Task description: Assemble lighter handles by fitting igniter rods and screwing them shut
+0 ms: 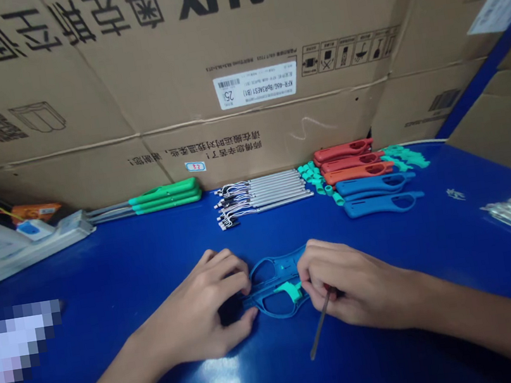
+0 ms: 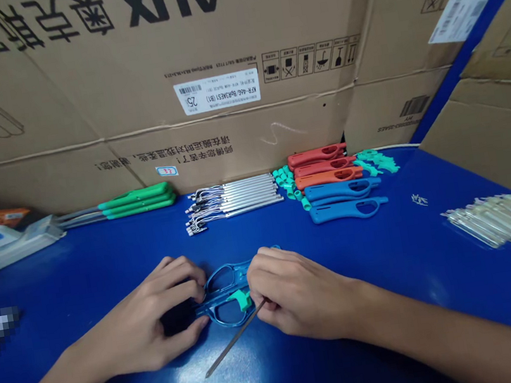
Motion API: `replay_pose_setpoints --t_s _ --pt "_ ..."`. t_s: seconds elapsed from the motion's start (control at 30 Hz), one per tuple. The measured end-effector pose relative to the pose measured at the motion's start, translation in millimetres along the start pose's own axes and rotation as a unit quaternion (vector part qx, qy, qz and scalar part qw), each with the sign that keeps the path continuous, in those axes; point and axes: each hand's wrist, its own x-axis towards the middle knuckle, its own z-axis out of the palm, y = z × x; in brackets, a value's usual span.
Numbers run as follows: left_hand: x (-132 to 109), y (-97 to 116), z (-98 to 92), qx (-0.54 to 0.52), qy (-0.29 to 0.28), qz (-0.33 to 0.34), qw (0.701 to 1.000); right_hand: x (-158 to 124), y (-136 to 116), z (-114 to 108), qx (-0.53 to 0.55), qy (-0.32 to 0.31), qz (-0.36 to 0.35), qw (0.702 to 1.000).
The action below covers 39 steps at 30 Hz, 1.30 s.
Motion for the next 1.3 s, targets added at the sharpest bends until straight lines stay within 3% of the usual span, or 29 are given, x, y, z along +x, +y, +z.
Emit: replay_pose_setpoints --t_s 0.4,0.7,1.3 --pt "-2.0 0.7 -0.1 -0.007 -0.006 -0.007 1.000 1.5 0.0 -2.8 -0.008 -0.006 -0.022 1.000" --pt "-2.4 0.6 0.2 -0.003 -0.006 -0.005 1.000 0.8 -0.7 -1.2 -0.014 -0.044 0.005 0.999" --pt "-1.9 0.2 0.6 0.002 -0.002 -0.001 1.000 0.4 1.4 4.4 -0.013 -0.051 0.001 0.999"
